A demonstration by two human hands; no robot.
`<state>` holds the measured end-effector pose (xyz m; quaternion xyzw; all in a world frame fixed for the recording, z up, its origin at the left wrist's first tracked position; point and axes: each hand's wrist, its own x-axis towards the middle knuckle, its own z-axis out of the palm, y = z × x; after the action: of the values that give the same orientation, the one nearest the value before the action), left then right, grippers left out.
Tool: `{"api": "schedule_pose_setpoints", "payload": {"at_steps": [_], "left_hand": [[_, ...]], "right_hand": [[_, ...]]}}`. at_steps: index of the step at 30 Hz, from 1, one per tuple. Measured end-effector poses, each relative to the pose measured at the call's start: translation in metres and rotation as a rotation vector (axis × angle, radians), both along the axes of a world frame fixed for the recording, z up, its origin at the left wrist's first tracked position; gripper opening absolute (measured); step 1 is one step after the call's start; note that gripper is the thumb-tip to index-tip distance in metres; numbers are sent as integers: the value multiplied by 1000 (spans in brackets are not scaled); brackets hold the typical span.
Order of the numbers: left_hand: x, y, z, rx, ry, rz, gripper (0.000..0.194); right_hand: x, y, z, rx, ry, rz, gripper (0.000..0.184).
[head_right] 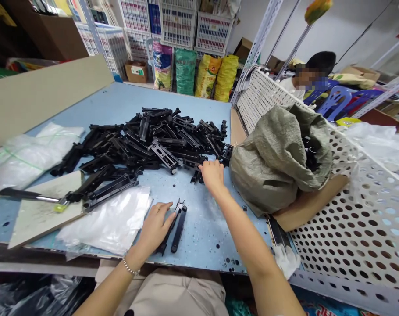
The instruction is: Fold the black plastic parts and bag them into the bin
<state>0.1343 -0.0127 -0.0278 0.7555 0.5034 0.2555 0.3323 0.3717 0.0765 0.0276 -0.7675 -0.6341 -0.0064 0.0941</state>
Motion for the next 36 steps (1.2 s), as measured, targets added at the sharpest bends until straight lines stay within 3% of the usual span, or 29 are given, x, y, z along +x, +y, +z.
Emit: {"api": "schedule_pose_setpoints", "payload": {"at_steps": [2,6,8,10,12,15,17,19,21,23,25,27,30,33,36], "left_hand": [[1,12,1,-96,-258,10,41],[16,30,6,-411,-793,80,79],[24,31,10,-488,-938,116,93],[29,28,14,-533,-969,99,94],[28,25,20,-561,-952,46,82],[17,22,33,-631,-1055,-6,61],[7,22,40,-764,-1189,-67,48],[-1,20,45,-1010,-1285,-204,45],[-7,16,48,-1279,-1316,-338,49],[-8,9,49,-1404,-1283,-352,51],[-9,3,52,-1289,-1223,-251,55],[-11,0,56,-1037,-1120,-156,61],[-17,-1,60,-714,-891,-119,63],[-23,-2,63,-627,-750,-85,56],[-24,-5,68,-554,-628,-29,54]], "right_hand": [[-5,-22,-6,34,249,-9,19],[-38,-74,-26,-34,1150,14,25],[-60,-94,-35,-70,1521,-28,31],[-79,-107,-37,15,1653,-81,33],[-92,-114,-33,149,1561,-79,30],[-93,-115,-18,181,1434,35,22],[-85,-110,-5,262,1455,43,20],[-76,-101,5,357,1530,50,28],[-69,-92,14,292,1661,136,47],[-69,-86,20,134,1768,227,54],[-75,-83,24,101,1732,220,49],[-84,-82,26,164,1571,161,42],[-96,-85,27,168,1346,167,35],[-97,-86,28,176,1137,287,31],[-91,-82,28,261,730,400,27]]}}
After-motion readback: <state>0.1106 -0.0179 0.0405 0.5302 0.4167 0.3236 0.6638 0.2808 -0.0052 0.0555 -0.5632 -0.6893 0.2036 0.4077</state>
